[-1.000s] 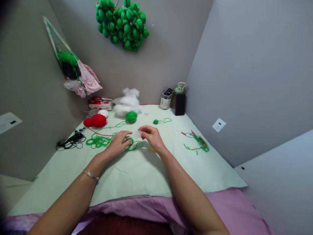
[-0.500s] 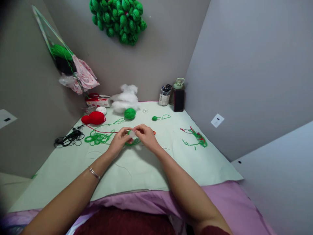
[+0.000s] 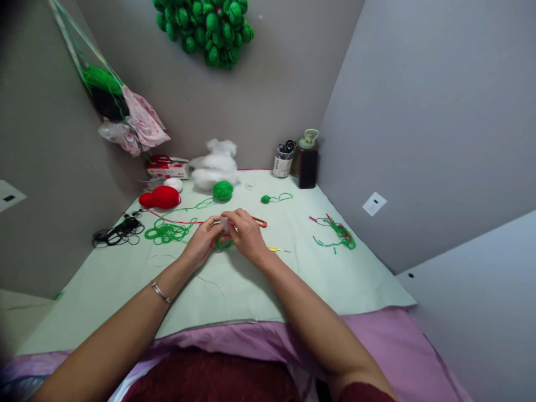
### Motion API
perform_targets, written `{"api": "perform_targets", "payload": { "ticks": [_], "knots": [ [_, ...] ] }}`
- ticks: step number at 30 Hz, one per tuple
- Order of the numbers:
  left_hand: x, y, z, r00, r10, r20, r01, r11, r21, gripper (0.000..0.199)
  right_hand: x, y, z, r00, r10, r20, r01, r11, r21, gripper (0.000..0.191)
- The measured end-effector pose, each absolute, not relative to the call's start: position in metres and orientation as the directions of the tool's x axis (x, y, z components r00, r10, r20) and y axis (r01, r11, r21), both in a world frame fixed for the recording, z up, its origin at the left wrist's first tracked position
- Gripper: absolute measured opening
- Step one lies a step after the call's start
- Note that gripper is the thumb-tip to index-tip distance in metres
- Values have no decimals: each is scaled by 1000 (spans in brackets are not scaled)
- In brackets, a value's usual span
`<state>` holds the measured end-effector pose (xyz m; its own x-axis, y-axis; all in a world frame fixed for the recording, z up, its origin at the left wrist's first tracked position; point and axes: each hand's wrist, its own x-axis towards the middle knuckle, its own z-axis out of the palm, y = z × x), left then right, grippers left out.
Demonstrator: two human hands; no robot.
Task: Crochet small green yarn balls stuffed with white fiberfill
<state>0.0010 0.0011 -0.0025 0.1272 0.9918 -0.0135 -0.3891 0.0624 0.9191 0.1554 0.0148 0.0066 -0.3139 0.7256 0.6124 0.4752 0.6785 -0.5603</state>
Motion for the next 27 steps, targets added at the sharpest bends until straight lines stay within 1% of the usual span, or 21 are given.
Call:
{"api": "perform_targets", "payload": {
  "ticks": [3, 6, 10, 12, 15, 18, 22, 27],
  "knots": [
    [-2, 3, -6, 97, 995, -13, -390, 50, 920, 36, 155, 12, 8, -413, 689, 595, 462, 722, -515, 48],
    [-3, 5, -8, 84, 996, -19, -384, 50, 922, 32, 155, 12, 8, -473, 668, 575, 443, 744, -500, 45],
    [-3, 4, -3, 110, 993, -37, -401, 78, 913, 35, 159, 16, 9, -343, 755, 559, 378, 656, -654, 25],
    [-3, 3, 2, 126, 991, -37, -417, 86, 905, 36, 162, 19, 12, -269, 787, 555, 343, 617, -708, 18],
    [-5, 2, 8, 136, 990, -27, -431, 83, 899, 37, 166, 23, 15, -208, 816, 540, 300, 579, -758, 14],
    [-5, 1, 7, 123, 992, -19, -418, 69, 906, 39, 165, 25, 16, -201, 843, 499, 237, 536, -810, 15],
    [-4, 2, 1, 87, 996, -5, -378, 38, 925, 39, 158, 23, 13, -220, 860, 459, 209, 502, -839, 15],
    [-2, 0, 0, 83, 997, 7, -369, 24, 929, 48, 154, 21, 7, -169, 850, 499, 268, 527, -806, 8]
  ]
}}
